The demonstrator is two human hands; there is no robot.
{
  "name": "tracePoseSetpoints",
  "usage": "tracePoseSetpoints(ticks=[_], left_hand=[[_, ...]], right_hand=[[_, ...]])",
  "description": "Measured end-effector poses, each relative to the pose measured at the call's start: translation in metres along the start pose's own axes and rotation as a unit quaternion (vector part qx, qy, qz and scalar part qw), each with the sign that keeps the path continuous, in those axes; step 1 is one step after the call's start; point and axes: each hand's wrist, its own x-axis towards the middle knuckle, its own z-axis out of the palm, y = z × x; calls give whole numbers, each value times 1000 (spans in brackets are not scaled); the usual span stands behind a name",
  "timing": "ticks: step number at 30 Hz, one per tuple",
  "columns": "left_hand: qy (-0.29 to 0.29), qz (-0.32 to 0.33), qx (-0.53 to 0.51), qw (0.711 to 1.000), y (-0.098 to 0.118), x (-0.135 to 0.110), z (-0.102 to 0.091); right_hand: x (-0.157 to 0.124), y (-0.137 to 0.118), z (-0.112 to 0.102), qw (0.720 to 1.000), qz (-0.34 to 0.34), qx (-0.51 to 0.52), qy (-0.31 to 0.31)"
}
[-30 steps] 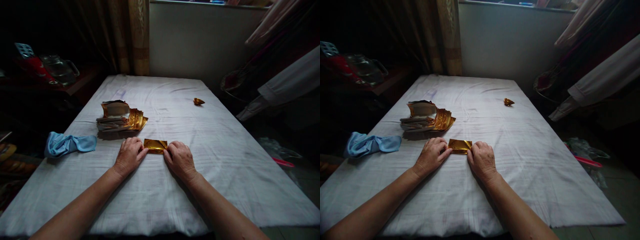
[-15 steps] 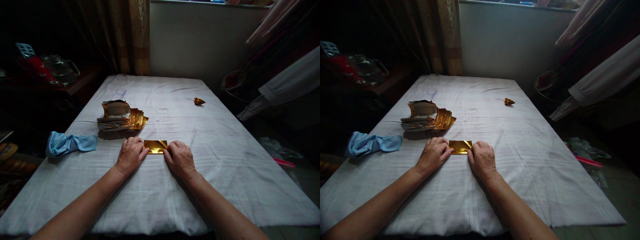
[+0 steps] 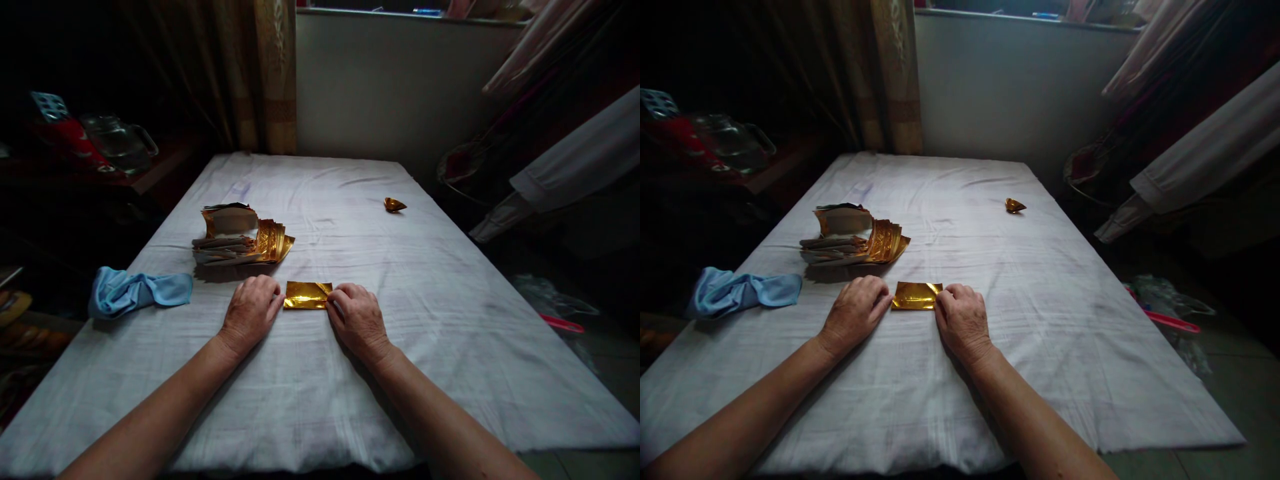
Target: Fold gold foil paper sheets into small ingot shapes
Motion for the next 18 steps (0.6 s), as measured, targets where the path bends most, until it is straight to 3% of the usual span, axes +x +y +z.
tracePoseSetpoints(ticks=[4, 6, 8, 12, 18], left_hand=[[78, 94, -52, 991, 1, -12, -2], [68, 172, -73, 980, 7, -16, -1], [16, 224, -80, 971, 14, -18, 2], [-70, 204, -81, 973, 21, -20, 9], [-74, 188, -86, 975, 22, -20, 9]], right_hand=[[0, -1, 0, 1000, 1, -3, 0], [0, -1, 0, 1000, 3, -3, -1], [0, -2, 0, 1000, 4, -4, 0], [0, -2, -1, 1000, 6, -6, -4], [-9, -14, -4, 999, -39, -10, -2]])
